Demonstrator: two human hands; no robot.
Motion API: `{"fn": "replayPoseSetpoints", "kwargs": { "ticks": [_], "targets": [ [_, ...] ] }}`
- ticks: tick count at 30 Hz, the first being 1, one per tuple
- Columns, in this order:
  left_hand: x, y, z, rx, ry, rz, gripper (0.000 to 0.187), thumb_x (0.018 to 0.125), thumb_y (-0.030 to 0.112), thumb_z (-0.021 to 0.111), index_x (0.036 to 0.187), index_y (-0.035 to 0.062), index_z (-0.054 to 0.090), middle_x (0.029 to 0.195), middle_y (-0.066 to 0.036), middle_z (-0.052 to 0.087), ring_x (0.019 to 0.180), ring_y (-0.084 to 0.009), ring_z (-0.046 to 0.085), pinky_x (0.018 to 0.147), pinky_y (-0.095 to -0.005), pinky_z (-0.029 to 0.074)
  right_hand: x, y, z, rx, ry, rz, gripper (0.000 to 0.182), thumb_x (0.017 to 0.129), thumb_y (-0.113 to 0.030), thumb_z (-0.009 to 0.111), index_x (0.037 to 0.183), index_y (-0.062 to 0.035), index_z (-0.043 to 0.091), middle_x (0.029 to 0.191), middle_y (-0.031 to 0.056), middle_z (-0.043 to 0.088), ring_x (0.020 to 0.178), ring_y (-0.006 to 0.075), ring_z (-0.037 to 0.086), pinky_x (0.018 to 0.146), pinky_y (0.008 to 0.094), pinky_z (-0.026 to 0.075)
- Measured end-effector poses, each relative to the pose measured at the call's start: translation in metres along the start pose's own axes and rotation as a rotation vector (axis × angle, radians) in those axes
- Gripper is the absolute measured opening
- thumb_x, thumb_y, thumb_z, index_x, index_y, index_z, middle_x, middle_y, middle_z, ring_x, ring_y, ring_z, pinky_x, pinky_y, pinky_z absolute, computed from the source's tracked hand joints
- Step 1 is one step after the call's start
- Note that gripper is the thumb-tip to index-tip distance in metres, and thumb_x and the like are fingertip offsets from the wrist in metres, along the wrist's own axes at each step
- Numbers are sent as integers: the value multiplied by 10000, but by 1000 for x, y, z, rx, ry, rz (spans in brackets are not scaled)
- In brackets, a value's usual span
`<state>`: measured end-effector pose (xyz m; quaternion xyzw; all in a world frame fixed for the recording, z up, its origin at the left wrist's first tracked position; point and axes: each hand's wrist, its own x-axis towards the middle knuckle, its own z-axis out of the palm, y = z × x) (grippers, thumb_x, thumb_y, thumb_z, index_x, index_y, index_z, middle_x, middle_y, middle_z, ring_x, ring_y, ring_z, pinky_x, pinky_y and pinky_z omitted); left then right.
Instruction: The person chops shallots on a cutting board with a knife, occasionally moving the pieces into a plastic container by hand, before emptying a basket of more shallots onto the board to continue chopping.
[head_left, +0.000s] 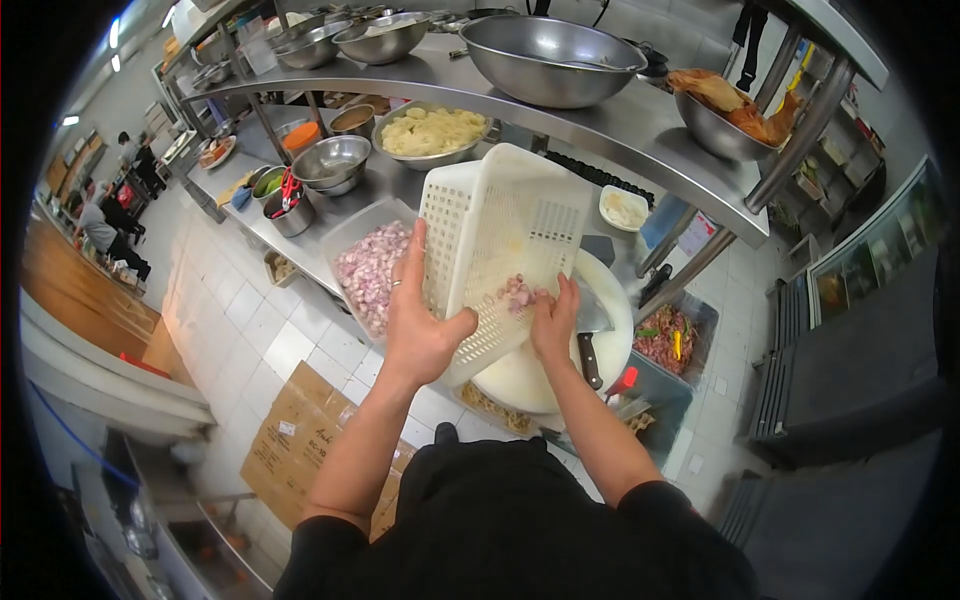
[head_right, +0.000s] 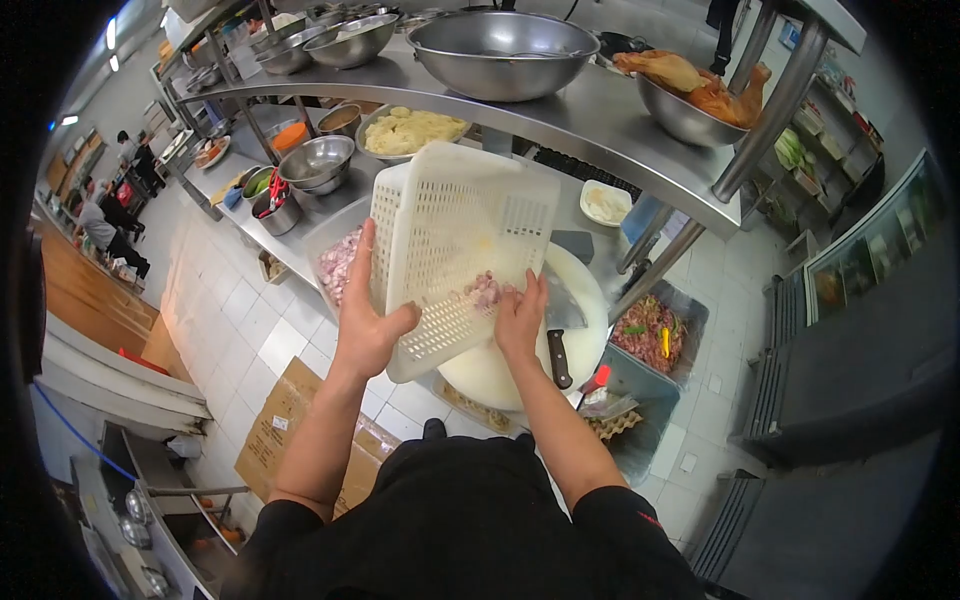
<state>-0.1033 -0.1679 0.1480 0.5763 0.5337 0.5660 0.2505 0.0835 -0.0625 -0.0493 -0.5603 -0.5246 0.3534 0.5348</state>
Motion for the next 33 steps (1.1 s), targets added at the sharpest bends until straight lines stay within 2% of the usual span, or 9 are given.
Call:
{"fn": "replayPoseSetpoints", "kwargs": {
  "ticks": [3,6,9,15,18,21,27,30,33],
  "targets": [
    [-5,-3,1,132,5,91,1128,627,77,685,1653,-46,230,1454,-298,483,1391,-412,489,1203,-445,365,2,8,-1,79,8,-16,512,1068,-139,538,1553,-5,442,1640,273,310,1467,367,425,1184,428,388],
    [-18,-6,1,96,-40,69,1162,617,114,636,1676,-34,183,1656,-247,346,1536,-321,356,1270,-418,249,-1,20,-6,-10,19,-158,508,1102,-180,513,1554,32,415,1673,282,228,1401,362,514,1122,410,456],
    [-31,-22,2,-11,-1,97,1154,618,65,656,1665,-45,183,1528,-274,428,1441,-387,425,1241,-431,303,-2,29,-10,-14,25,-199,481,1103,-202,504,1530,18,478,1673,260,282,1535,379,337,1236,435,314],
    [-44,-31,-3,-165,43,20,1157,621,46,625,1678,-29,158,1601,-252,375,1490,-339,394,1247,-415,292,-5,22,-11,-54,-4,-383,491,1116,-218,461,1525,54,464,1668,264,299,1530,399,343,1236,447,314],
    [-48,-25,-8,-235,58,-45,1163,619,45,620,1679,-32,148,1616,-256,364,1512,-334,376,1249,-412,288,-4,15,-19,-226,-142,-558,485,1111,-201,429,1512,71,457,1657,302,287,1467,454,420,1201,471,377],
    [-49,-36,-13,-107,71,54,1164,620,47,623,1677,-40,146,1618,-259,368,1513,-335,375,1253,-414,279,0,4,-23,-272,-297,-651,484,1071,-160,478,1502,59,476,1636,285,338,1475,439,418,1208,465,377],
    [-52,-38,-19,-65,56,66,1172,613,80,651,1668,-56,159,1631,-272,350,1527,-358,354,1268,-426,249,22,-16,-15,-57,-507,-400,511,990,-79,577,1484,35,514,1596,250,440,1491,409,415,1224,453,377],
    [-52,-42,-25,9,31,68,1181,604,101,669,1658,-76,168,1626,-282,351,1526,-380,350,1274,-437,235,31,-26,-15,-298,-459,-652,526,911,-69,663,1425,8,584,1536,225,500,1442,407,458,1194,463,405],
    [-53,-48,-24,15,17,86,1174,600,115,679,1647,-89,189,1621,-291,356,1520,-395,354,1274,-447,232,39,-29,-17,-363,-559,-701,490,870,-81,694,1349,5,635,1453,215,549,1363,402,504,1153,456,430]
  ]
}}
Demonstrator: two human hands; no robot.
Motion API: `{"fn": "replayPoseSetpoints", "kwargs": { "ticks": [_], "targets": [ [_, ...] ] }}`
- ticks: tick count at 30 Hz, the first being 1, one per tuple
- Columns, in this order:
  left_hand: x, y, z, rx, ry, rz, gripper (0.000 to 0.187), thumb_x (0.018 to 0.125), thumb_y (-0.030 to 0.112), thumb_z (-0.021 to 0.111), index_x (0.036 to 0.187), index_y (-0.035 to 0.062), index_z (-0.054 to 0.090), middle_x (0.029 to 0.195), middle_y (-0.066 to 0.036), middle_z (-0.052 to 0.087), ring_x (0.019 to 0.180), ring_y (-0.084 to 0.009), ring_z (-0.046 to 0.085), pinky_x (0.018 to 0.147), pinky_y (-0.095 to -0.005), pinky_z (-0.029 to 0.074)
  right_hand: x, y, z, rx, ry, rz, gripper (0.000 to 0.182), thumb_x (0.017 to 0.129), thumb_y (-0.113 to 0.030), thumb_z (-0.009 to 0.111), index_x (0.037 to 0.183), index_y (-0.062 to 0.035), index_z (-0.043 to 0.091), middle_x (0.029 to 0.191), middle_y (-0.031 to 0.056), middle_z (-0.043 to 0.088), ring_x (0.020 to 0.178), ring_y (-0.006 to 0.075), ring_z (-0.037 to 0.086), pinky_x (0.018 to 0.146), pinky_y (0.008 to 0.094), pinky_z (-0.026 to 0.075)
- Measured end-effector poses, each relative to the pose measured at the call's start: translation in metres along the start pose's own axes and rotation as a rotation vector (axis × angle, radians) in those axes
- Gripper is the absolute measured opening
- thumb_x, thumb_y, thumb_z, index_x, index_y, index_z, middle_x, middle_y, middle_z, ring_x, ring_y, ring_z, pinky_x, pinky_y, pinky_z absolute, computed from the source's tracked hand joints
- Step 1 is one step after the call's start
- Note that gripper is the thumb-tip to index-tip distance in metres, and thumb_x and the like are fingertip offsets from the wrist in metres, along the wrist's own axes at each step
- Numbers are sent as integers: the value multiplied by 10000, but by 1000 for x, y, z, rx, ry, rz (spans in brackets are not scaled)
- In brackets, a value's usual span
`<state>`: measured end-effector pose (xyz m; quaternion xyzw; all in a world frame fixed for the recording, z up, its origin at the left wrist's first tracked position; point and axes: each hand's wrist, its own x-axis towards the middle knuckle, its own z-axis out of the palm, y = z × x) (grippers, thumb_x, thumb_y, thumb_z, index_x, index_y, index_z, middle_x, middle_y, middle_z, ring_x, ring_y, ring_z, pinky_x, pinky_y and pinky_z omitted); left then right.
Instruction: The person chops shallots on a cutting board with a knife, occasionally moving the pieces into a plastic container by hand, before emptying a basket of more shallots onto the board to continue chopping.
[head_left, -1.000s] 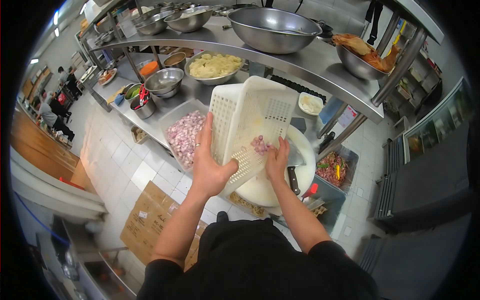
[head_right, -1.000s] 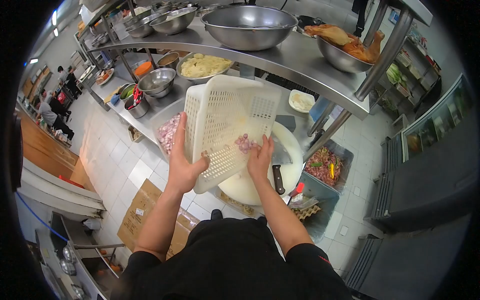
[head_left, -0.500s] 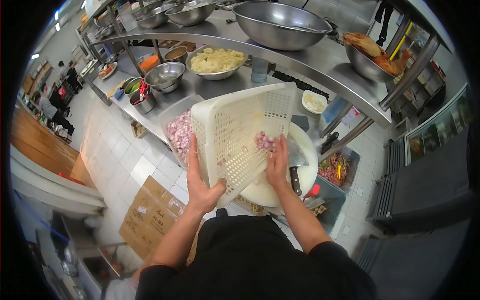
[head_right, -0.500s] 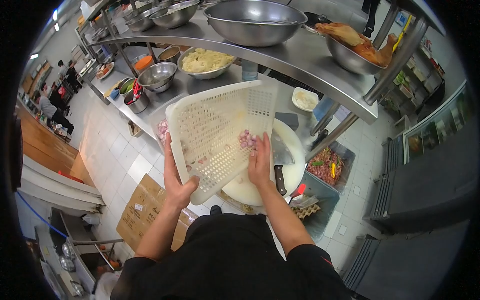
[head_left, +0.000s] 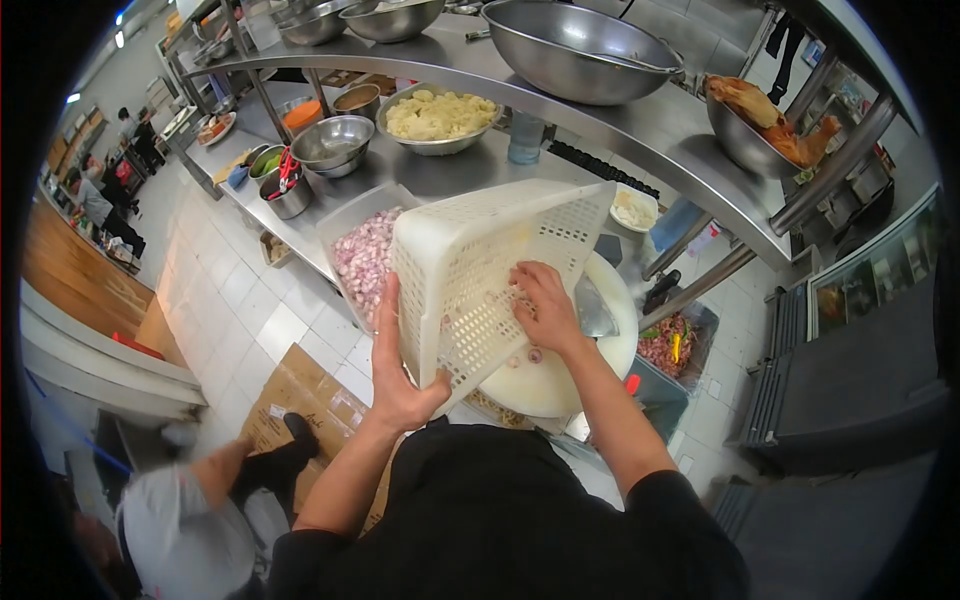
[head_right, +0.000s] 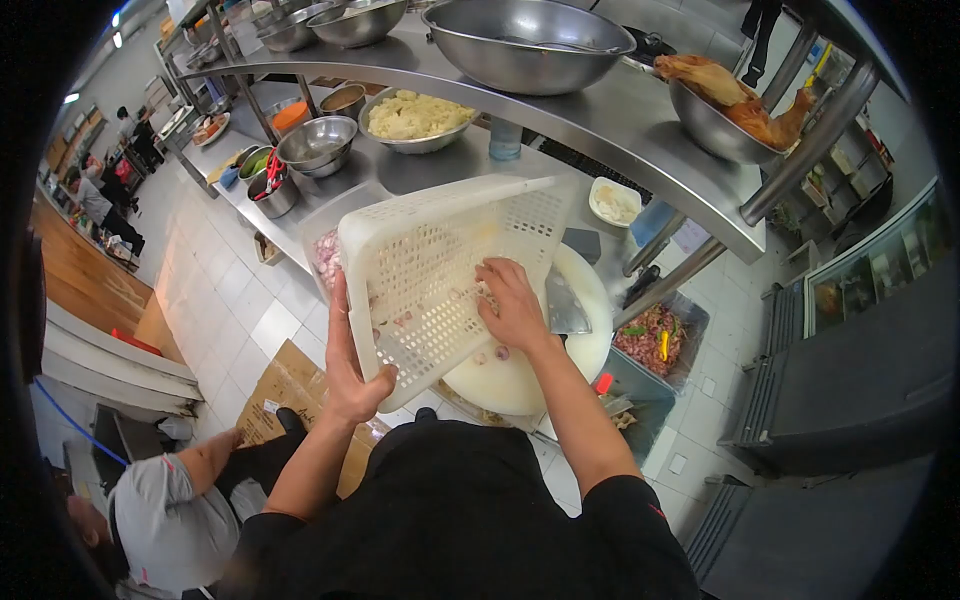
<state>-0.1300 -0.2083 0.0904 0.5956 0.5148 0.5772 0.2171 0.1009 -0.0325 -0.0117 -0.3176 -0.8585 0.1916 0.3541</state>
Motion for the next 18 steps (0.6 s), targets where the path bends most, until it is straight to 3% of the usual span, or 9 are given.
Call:
{"fn": "replayPoseSetpoints", "kwargs": {
  "ticks": [3,9,15,18],
  "targets": [
    [-2,-6,2,34,-1,24,1163,599,128,685,1640,-89,213,1614,-298,362,1518,-404,356,1269,-453,239,-7,11,3,-22,-66,46,443,872,-93,704,1300,8,652,1398,210,570,1295,395,528,1116,451,449],
    [-1,-14,2,24,-50,39,1162,595,138,695,1637,-81,229,1582,-304,385,1488,-410,389,1253,-452,267,-9,6,6,-38,68,63,393,868,-137,731,1232,2,683,1342,190,588,1257,393,542,1095,453,460],
    [1,-19,2,5,-49,77,1166,590,139,703,1638,-71,238,1567,-295,399,1462,-413,413,1233,-462,294,-11,17,9,-87,-7,178,433,866,-151,737,1265,-4,653,1376,202,581,1279,408,530,1079,474,462],
    [1,-22,-1,54,-65,92,1165,589,142,705,1636,-72,242,1567,-291,400,1461,-413,413,1232,-464,294,-6,2,8,-137,220,76,413,871,-142,732,1258,-20,655,1330,193,622,1250,389,558,1061,479,467]
  ]
}}
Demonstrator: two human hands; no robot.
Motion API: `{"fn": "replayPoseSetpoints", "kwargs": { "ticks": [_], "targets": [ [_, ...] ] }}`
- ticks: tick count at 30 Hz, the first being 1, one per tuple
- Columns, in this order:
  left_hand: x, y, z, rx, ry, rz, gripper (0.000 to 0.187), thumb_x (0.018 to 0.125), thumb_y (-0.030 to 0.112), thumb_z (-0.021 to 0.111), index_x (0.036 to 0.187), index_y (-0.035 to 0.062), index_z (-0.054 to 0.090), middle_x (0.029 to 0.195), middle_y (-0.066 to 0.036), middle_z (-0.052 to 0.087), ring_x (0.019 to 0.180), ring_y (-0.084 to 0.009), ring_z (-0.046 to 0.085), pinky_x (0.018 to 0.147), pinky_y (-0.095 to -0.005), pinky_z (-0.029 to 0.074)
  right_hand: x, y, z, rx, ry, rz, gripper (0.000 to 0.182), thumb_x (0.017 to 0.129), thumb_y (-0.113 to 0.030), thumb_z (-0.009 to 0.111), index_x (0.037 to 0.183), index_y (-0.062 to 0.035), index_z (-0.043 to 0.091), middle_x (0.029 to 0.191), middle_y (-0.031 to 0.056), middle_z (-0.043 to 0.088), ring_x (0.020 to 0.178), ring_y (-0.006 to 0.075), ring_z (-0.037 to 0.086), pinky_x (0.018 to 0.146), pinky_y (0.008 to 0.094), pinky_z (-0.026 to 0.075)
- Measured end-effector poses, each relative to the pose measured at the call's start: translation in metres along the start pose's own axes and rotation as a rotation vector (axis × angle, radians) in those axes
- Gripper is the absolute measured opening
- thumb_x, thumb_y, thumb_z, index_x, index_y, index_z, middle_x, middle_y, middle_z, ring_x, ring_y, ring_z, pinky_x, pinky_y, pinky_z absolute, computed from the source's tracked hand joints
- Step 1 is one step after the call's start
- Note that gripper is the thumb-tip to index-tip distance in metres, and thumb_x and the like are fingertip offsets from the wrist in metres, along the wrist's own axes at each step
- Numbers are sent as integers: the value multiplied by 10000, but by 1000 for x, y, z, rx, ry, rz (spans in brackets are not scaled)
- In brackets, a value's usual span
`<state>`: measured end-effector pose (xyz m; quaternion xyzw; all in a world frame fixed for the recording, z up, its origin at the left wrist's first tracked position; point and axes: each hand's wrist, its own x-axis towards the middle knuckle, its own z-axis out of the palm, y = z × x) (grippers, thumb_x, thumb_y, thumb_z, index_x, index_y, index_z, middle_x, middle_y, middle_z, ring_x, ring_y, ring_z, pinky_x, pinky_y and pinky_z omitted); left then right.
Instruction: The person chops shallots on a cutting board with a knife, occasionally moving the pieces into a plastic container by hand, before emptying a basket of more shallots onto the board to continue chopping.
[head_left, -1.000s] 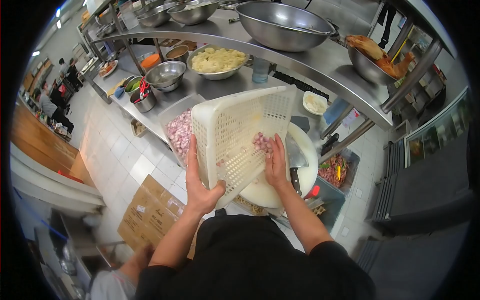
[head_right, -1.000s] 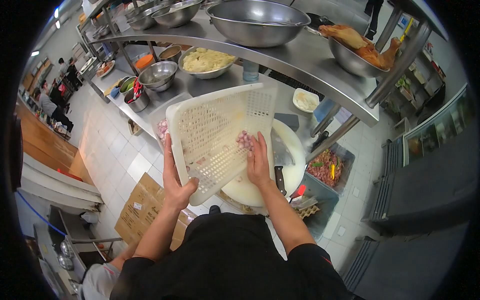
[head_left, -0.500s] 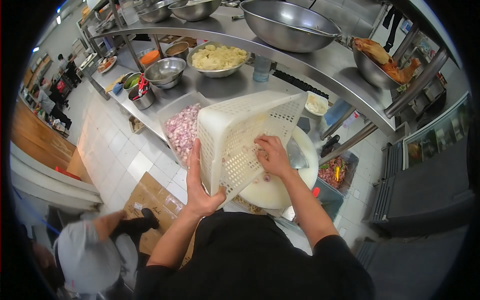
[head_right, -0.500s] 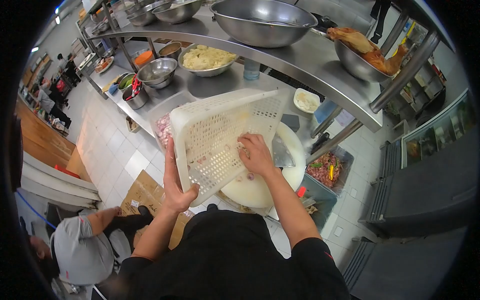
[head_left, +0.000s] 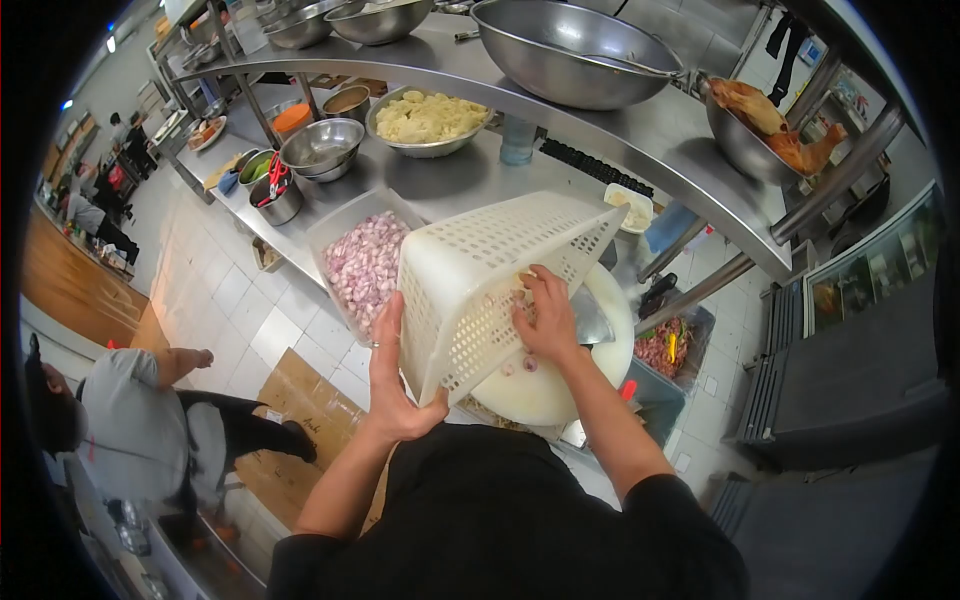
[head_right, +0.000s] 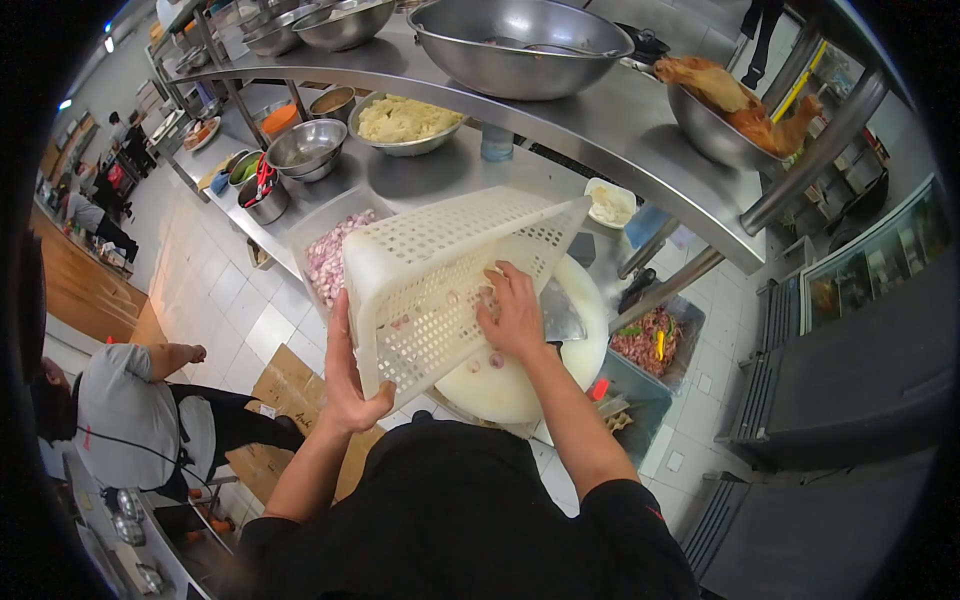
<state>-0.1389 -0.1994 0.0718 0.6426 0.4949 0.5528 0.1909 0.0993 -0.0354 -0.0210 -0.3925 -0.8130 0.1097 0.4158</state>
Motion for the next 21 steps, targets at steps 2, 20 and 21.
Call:
{"fn": "replayPoseSetpoints", "kwargs": {
  "ticks": [2,20,21],
  "targets": [
    [1,-2,0,-39,8,10,1164,588,143,704,1636,-72,245,1570,-292,399,1469,-417,406,1236,-461,288,-2,8,5,62,-82,-15,375,875,-109,730,1234,-25,664,1271,168,658,1184,362,601,1034,449,494],
    [-19,-12,-17,-255,120,-383,1266,550,141,623,1693,-8,98,1617,-177,381,1445,-275,428,1134,-383,376,-31,18,-8,176,90,202,380,825,54,636,1198,-13,669,1231,168,686,1110,355,642,962,433,527],
    [-20,-12,-18,-254,121,-388,1266,551,146,625,1691,-10,99,1613,-177,384,1443,-274,429,1128,-384,382,-31,19,-8,52,95,98,382,822,44,646,1198,-15,674,1227,169,686,1101,357,638,955,439,527]
  ]
}}
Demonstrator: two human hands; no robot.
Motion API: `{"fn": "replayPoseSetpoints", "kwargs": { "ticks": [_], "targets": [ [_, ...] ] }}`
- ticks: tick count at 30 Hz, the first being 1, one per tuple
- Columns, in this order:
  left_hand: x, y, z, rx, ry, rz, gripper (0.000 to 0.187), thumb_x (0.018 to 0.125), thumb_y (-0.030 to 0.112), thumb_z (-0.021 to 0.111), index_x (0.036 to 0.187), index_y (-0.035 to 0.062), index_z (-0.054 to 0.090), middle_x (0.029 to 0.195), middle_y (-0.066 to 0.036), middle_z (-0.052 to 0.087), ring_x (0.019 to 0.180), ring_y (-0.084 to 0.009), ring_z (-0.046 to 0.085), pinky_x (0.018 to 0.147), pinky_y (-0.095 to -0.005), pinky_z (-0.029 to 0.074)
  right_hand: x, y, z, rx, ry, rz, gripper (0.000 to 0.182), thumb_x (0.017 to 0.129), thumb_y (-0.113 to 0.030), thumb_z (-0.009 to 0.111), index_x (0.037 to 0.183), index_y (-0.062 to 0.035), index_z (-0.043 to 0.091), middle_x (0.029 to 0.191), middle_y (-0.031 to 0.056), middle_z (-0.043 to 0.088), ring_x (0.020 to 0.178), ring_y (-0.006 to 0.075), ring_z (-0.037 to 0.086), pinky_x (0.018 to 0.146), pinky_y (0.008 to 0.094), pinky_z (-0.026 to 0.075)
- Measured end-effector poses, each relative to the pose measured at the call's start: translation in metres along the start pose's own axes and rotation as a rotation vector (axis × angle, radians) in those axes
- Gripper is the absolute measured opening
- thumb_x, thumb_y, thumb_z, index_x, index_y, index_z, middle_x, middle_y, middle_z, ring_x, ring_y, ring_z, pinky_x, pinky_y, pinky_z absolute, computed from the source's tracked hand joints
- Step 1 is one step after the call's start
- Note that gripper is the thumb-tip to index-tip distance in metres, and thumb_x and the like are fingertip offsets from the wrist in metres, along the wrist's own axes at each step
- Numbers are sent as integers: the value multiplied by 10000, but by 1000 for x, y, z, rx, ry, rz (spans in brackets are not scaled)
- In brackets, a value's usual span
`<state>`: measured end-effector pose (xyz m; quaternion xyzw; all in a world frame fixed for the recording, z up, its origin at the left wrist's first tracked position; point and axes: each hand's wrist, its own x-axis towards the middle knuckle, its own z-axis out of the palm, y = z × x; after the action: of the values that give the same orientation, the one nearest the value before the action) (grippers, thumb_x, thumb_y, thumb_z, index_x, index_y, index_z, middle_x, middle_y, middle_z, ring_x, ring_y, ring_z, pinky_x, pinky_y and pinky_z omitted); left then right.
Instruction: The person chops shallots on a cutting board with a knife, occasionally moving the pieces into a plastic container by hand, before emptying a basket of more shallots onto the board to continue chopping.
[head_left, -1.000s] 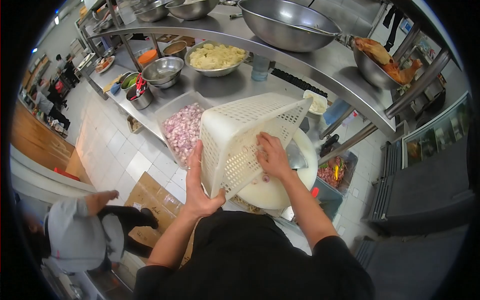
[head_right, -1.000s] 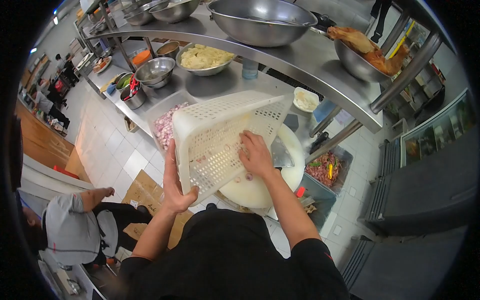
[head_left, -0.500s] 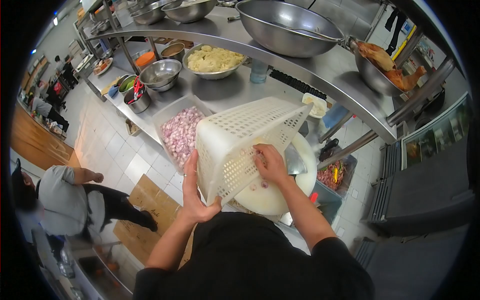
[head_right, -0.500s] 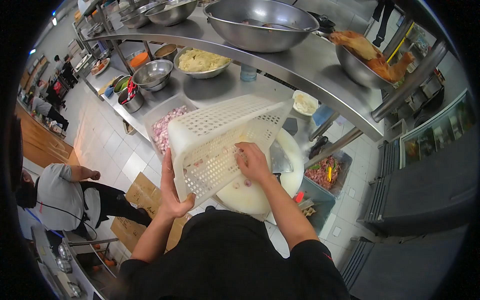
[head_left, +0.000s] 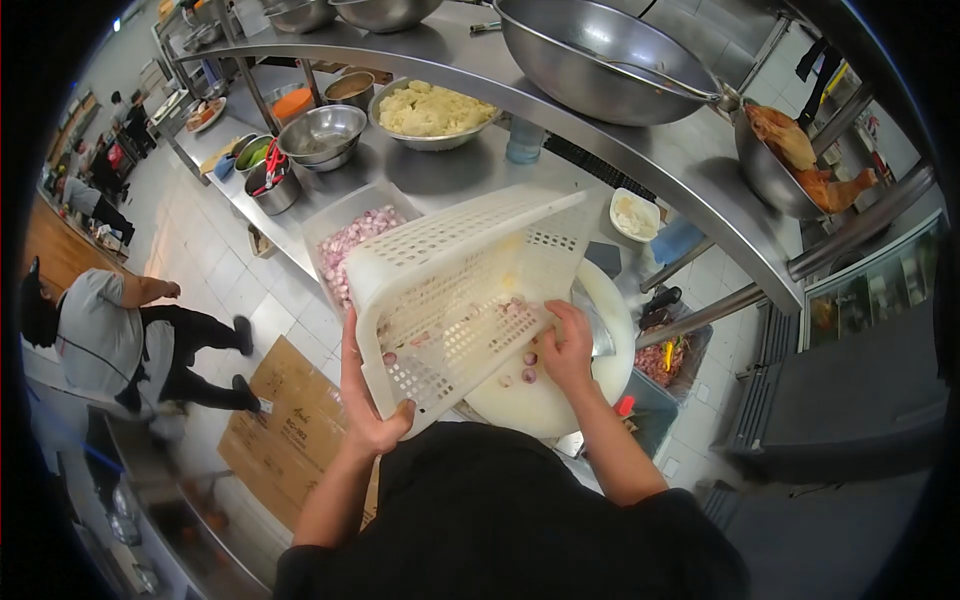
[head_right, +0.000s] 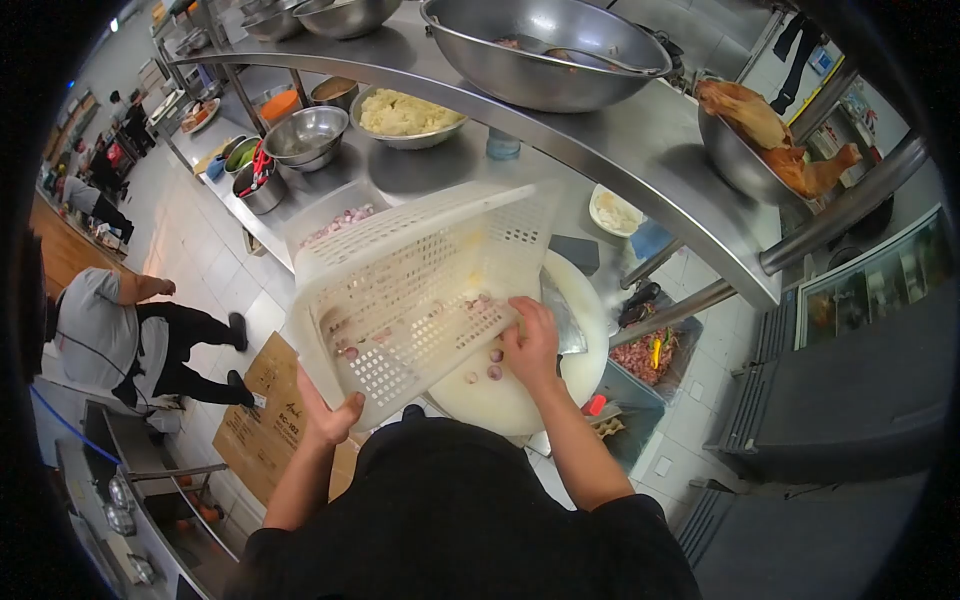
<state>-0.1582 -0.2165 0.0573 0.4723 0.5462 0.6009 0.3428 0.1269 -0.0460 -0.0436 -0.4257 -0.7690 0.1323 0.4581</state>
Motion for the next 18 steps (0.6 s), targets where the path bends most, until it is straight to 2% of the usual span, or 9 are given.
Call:
{"fn": "replayPoseSetpoints", "kwargs": {
  "ticks": [6,9,12,13,15,18],
  "targets": [
    [-5,-20,-10,43,-9,67,1249,564,144,638,1678,-42,105,1584,-177,403,1414,-277,448,1111,-401,413,34,-22,-12,-181,-266,-196,243,840,-38,702,1081,-34,736,1187,122,702,1083,333,627,916,457,528],
    [-9,-30,-9,105,42,130,1224,575,134,646,1664,-61,123,1550,-178,432,1380,-285,473,1120,-422,418,28,-5,-11,-194,-290,-147,276,835,-39,710,1110,-44,722,1158,108,709,1047,345,639,910,450,533],
    [-13,-29,-14,116,139,95,1173,584,125,649,1639,-74,177,1509,-181,470,1370,-297,486,1137,-439,419,33,4,-25,-165,-244,-164,228,833,-62,718,1059,-38,714,1070,114,704,998,351,653,875,448,542],
    [-16,-39,-24,178,134,166,1074,630,121,682,1592,-82,249,1479,-181,499,1348,-314,524,1127,-453,446,43,10,-28,-188,-198,-121,208,842,-74,714,1048,-44,715,1067,121,706,998,355,664,875,456,544],
    [-25,-50,-24,-93,365,229,924,777,192,792,1535,-73,334,1390,-211,555,1211,-339,626,1074,-484,501,77,32,-27,-227,-105,-42,172,861,-99,707,1027,-57,716,1060,136,712,999,363,686,875,472,548],
    [-34,-30,-41,-382,409,45,902,796,204,747,1546,-55,317,1416,-229,530,1205,-363,623,1047,-495,523,147,72,-11,-256,-185,225,224,896,-157,680,1100,-73,717,1070,161,731,1015,386,702,881,485,558]
  ]
}}
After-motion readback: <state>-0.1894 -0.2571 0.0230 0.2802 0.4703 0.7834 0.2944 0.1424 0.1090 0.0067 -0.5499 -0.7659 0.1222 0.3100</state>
